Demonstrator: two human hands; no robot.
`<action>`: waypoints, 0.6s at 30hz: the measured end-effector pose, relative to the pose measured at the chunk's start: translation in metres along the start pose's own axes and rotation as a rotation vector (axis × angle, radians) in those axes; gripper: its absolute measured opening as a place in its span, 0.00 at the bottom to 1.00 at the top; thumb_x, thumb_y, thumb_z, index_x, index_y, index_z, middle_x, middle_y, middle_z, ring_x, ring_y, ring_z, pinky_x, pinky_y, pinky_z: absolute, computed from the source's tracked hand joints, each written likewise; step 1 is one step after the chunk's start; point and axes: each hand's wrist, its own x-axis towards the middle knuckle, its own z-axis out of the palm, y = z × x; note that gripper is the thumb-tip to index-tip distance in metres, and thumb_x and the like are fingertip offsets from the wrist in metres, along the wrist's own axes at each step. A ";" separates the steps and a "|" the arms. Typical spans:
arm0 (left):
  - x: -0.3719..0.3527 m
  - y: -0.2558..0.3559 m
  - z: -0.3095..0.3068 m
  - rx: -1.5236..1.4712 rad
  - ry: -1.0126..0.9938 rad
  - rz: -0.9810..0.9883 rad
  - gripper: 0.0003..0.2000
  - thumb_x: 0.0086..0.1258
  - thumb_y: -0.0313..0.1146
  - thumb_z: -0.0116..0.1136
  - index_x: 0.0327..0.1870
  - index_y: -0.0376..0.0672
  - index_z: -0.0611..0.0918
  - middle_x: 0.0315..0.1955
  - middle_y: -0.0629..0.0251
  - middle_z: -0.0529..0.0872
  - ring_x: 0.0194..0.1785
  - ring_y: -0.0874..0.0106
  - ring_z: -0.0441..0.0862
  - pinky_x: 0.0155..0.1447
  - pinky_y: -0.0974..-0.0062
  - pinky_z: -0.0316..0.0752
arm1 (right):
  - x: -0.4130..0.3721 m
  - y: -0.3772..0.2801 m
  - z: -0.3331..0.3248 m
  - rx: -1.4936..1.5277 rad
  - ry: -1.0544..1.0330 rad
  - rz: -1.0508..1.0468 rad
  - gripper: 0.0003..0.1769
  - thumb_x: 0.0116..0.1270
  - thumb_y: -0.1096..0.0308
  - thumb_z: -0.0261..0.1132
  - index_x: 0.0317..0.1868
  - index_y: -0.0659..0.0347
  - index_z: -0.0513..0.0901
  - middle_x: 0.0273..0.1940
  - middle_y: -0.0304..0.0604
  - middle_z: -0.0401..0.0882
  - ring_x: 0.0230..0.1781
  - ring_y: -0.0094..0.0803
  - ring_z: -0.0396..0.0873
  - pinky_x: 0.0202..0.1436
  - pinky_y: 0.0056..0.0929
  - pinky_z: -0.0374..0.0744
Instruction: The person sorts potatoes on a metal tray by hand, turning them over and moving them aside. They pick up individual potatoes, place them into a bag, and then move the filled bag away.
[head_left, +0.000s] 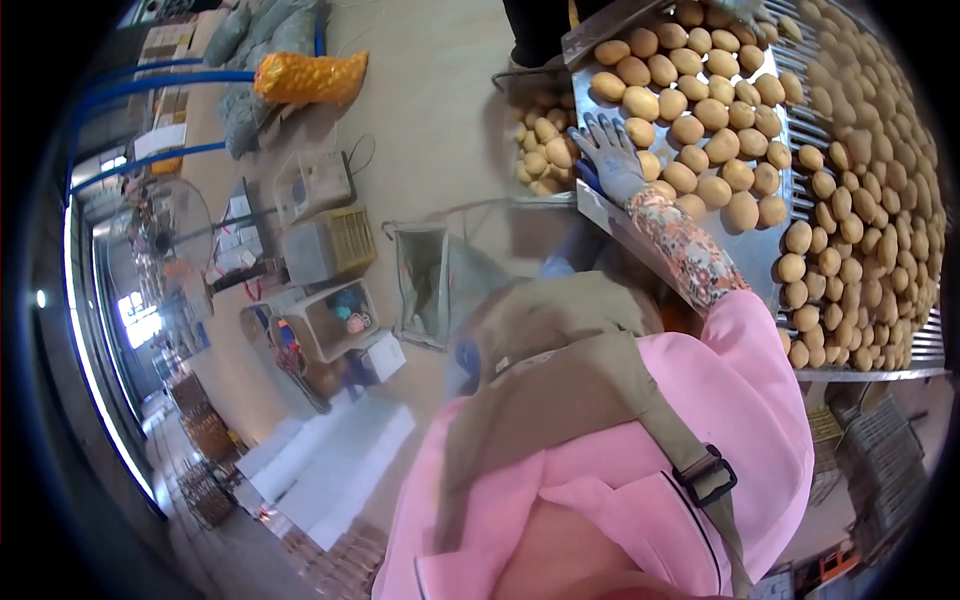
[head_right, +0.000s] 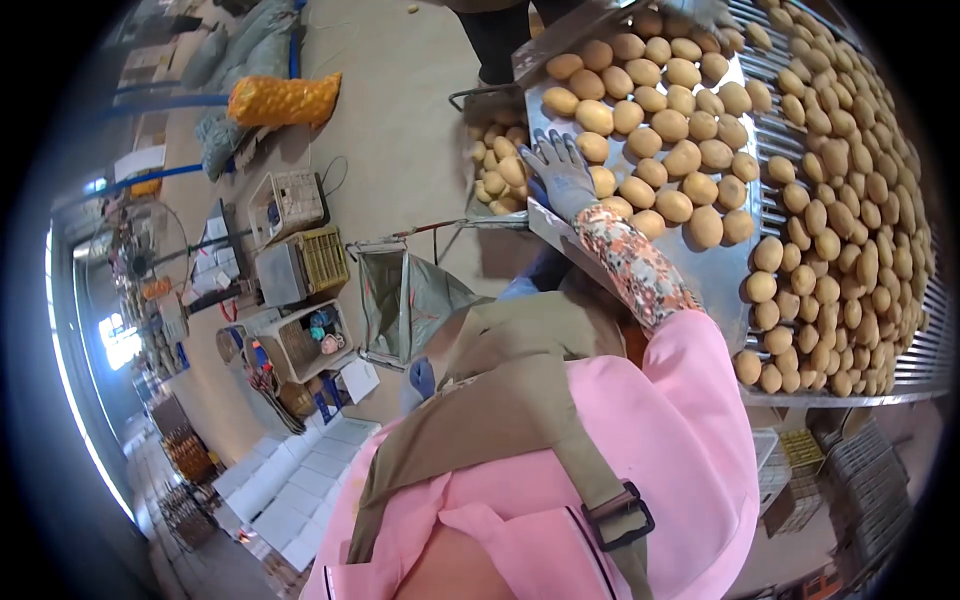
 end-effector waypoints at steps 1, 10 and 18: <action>-0.005 -0.009 0.007 -0.032 0.010 0.008 0.11 0.77 0.31 0.43 0.50 0.36 0.77 0.37 0.60 0.81 0.41 0.69 0.77 0.48 0.70 0.72 | 0.011 -0.005 0.006 0.129 0.064 -0.046 0.33 0.66 0.53 0.58 0.72 0.46 0.64 0.71 0.50 0.61 0.73 0.48 0.56 0.76 0.48 0.53; 0.000 -0.021 0.021 -0.192 0.023 0.051 0.11 0.77 0.31 0.43 0.50 0.36 0.77 0.37 0.60 0.81 0.41 0.68 0.77 0.48 0.69 0.72 | 0.074 0.010 -0.019 -0.133 0.178 0.241 0.36 0.67 0.42 0.55 0.73 0.41 0.63 0.74 0.51 0.55 0.73 0.61 0.51 0.74 0.61 0.48; 0.009 -0.044 0.004 -0.236 -0.013 0.060 0.12 0.77 0.32 0.43 0.50 0.36 0.77 0.37 0.60 0.81 0.40 0.68 0.77 0.48 0.69 0.72 | 0.071 -0.011 0.009 -0.137 0.117 0.435 0.34 0.66 0.47 0.58 0.71 0.42 0.66 0.76 0.49 0.52 0.77 0.58 0.42 0.76 0.59 0.41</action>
